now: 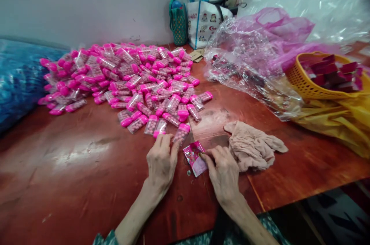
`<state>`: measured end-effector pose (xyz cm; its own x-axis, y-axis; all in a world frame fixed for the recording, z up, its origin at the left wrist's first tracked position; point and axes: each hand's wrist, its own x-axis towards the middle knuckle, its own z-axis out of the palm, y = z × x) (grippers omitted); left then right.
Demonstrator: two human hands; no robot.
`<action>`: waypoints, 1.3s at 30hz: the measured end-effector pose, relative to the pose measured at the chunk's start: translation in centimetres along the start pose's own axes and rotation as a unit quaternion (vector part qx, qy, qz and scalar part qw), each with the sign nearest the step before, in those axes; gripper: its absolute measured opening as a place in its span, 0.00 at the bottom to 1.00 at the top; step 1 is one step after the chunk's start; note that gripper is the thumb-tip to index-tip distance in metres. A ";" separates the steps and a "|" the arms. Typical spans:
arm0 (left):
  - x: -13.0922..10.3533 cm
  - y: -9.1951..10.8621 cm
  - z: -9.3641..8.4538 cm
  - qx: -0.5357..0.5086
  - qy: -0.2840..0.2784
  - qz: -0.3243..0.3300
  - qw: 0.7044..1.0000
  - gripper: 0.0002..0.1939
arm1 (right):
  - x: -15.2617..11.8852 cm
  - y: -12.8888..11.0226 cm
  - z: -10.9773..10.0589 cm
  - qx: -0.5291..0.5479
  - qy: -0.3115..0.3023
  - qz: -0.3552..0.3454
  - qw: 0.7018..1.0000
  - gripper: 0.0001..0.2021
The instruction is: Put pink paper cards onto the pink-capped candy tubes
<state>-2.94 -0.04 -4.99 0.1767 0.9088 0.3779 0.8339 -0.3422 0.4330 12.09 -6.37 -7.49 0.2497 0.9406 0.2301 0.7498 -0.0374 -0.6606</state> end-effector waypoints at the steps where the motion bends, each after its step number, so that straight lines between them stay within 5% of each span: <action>1: -0.5 0.2 -0.4 -0.021 0.005 0.009 1.000 0.07 | 0.0 0.0 0.0 0.006 0.006 -0.004 1.000 0.06; 7: -2.0 1.4 -1.1 -0.173 -0.045 -0.060 0.982 0.08 | -0.2 0.2 0.0 0.041 0.037 -0.048 0.997 0.08; 10: -1.5 1.9 -0.9 -0.275 -0.104 -0.124 0.948 0.13 | -0.4 -0.1 -0.1 0.060 0.064 -0.094 0.992 0.07; 13: -0.8 2.4 -0.9 -0.387 -0.154 -0.166 0.894 0.06 | -0.5 -0.7 -0.4 0.096 0.092 -0.129 0.983 0.08; 16: -0.6 2.7 -1.0 -0.466 -0.170 -0.230 0.837 0.08 | -0.3 -1.2 -0.9 0.169 0.069 -0.045 0.982 0.12; 18: -0.7 2.8 -1.2 -0.487 -0.172 -0.257 0.817 0.07 | -0.1 -1.4 -1.2 0.252 -0.005 0.031 0.967 0.12; 20: -0.8 3.0 -1.2 -0.495 -0.176 -0.266 0.808 0.07 | 0.0 -1.6 -1.4 0.331 -0.080 0.086 0.936 0.05; 22: -1.0 3.2 -1.1 -0.499 -0.177 -0.271 0.804 0.08 | 0.0 -1.7 -1.4 0.362 -0.099 0.113 0.920 0.09; 28: -1.4 3.8 -0.4 -0.507 -0.132 -0.270 0.808 0.11 | -0.3 -2.1 -1.3 0.278 -0.036 0.041 0.959 0.13; 34: -1.6 3.9 0.0 -0.527 -0.121 -0.277 0.794 0.12 | -0.4 -2.1 -0.9 0.260 -0.050 0.040 0.964 0.15; 39: -1.5 3.3 0.1 -0.571 -0.132 -0.294 0.755 0.05 | 0.0 -1.8 -1.2 0.267 -0.089 0.052 0.958 0.11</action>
<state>-0.38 -2.54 -4.22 0.1756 0.9477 -0.2665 -0.1587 0.2945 0.9424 11.49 -6.74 -5.41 0.1609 0.9858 0.0490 0.2941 -0.0005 -0.9558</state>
